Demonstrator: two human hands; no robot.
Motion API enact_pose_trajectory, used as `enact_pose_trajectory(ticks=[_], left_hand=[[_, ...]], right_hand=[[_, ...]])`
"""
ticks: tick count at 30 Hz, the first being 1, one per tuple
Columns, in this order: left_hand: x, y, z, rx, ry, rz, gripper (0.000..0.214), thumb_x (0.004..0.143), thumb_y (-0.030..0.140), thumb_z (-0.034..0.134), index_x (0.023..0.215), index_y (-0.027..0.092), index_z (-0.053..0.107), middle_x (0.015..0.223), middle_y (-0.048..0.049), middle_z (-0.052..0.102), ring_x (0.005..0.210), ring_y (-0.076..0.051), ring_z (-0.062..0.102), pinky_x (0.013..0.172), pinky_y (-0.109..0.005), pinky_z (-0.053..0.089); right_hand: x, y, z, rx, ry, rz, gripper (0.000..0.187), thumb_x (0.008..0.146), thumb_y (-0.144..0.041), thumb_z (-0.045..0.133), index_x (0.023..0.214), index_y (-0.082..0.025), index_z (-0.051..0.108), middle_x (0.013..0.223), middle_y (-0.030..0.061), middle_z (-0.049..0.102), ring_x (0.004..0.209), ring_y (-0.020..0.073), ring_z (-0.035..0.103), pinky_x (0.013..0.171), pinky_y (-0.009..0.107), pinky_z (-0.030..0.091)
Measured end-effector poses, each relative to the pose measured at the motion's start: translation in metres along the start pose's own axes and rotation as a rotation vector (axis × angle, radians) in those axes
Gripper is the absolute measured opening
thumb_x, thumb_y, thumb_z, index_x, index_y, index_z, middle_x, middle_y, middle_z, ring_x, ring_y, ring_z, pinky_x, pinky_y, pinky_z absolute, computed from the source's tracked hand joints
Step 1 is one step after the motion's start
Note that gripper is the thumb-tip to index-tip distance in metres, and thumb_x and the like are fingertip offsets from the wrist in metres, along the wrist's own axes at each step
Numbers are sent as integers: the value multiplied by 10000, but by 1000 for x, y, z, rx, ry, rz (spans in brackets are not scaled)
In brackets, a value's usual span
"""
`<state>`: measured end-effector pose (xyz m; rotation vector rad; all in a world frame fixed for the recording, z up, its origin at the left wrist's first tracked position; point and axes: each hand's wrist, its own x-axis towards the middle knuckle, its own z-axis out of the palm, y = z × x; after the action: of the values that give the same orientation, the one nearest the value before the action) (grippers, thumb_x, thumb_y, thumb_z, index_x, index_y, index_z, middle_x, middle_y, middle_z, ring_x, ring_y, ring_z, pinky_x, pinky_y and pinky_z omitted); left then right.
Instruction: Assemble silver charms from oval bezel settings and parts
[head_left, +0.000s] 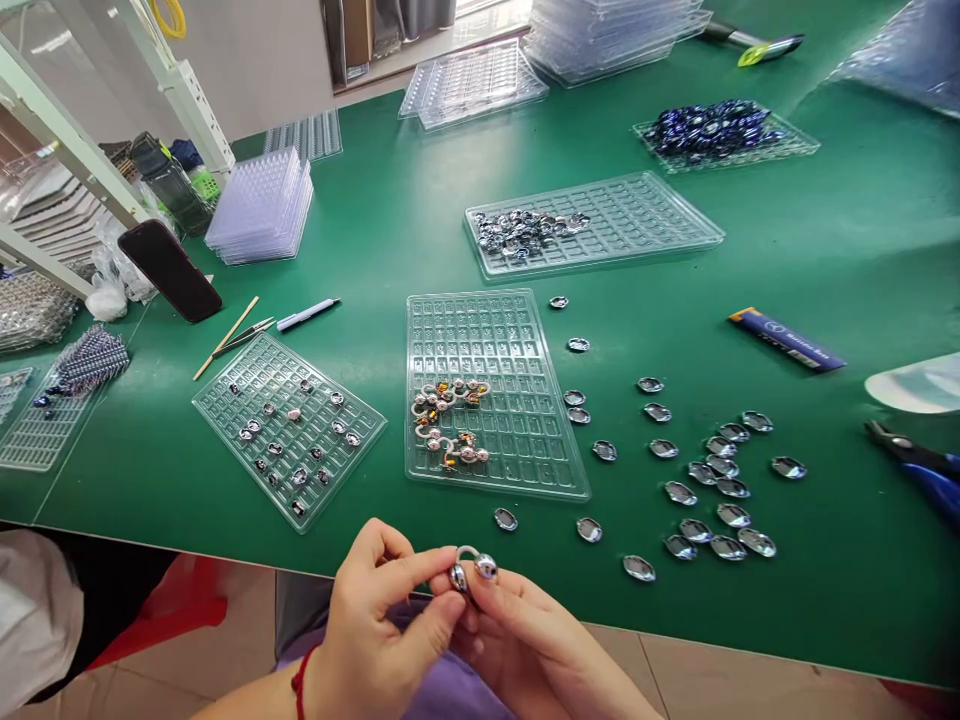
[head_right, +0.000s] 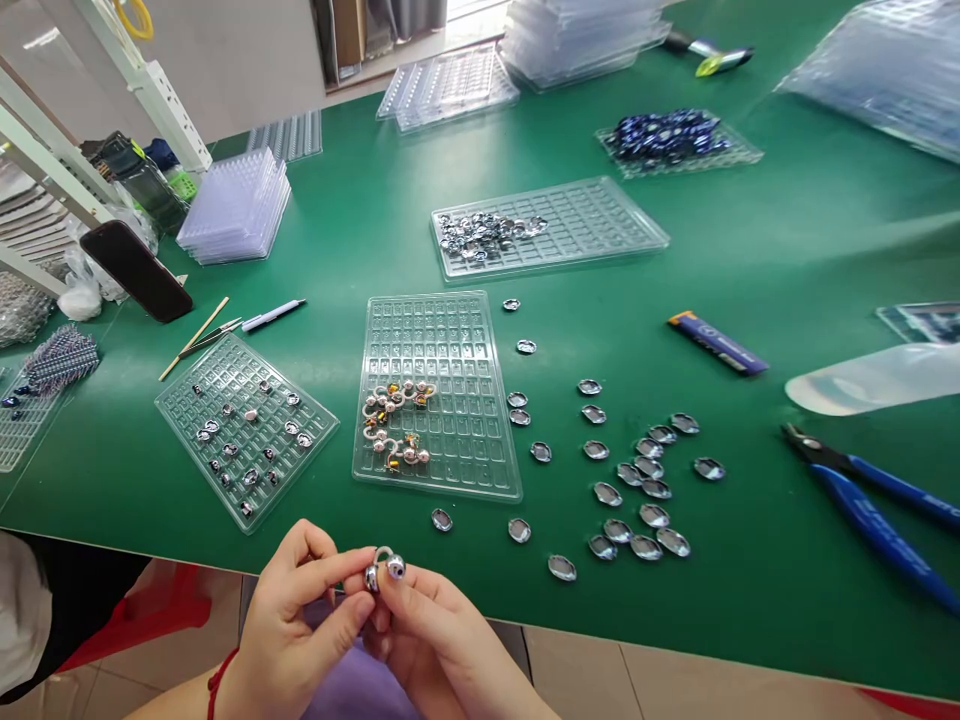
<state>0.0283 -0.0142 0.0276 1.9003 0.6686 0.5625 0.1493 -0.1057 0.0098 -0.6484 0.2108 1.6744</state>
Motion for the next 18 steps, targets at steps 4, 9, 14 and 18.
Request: enact_pose_trajectory(ticks=[4, 9, 14, 18], left_hand=[[0, 0, 1, 17, 39, 55, 340, 834, 135, 663, 1144, 271, 700, 774, -5, 615, 725, -141, 550, 622, -227, 496], [1, 1, 1, 38, 59, 79, 340, 820, 100, 659, 1116, 261, 710, 771, 0, 611, 715, -132, 561, 623, -216, 506], [2, 2, -1, 55, 48, 96, 294, 841, 129, 658, 1103, 249, 714, 770, -6, 608, 716, -134, 572, 621, -215, 521], [2, 1, -3, 92, 27, 114, 297, 869, 149, 636, 1139, 253, 704, 772, -13, 593, 716, -138, 578, 627, -226, 532]], right_hand=[[0, 3, -3, 35, 18, 17, 271, 733, -392, 820, 784, -140, 734, 744, 14, 579, 662, 81, 469, 674, 201, 417], [0, 4, -3, 80, -26, 9, 252, 767, -358, 801, 790, -118, 727, 732, 15, 572, 644, 70, 460, 648, 193, 408], [0, 4, -3, 69, -14, 9, 274, 757, -369, 807, 799, -113, 719, 738, 19, 567, 660, 79, 457, 665, 210, 410], [2, 3, 0, 22, -27, -15, 315, 713, -406, 830, 755, -127, 691, 725, 6, 531, 640, 82, 419, 646, 214, 396]])
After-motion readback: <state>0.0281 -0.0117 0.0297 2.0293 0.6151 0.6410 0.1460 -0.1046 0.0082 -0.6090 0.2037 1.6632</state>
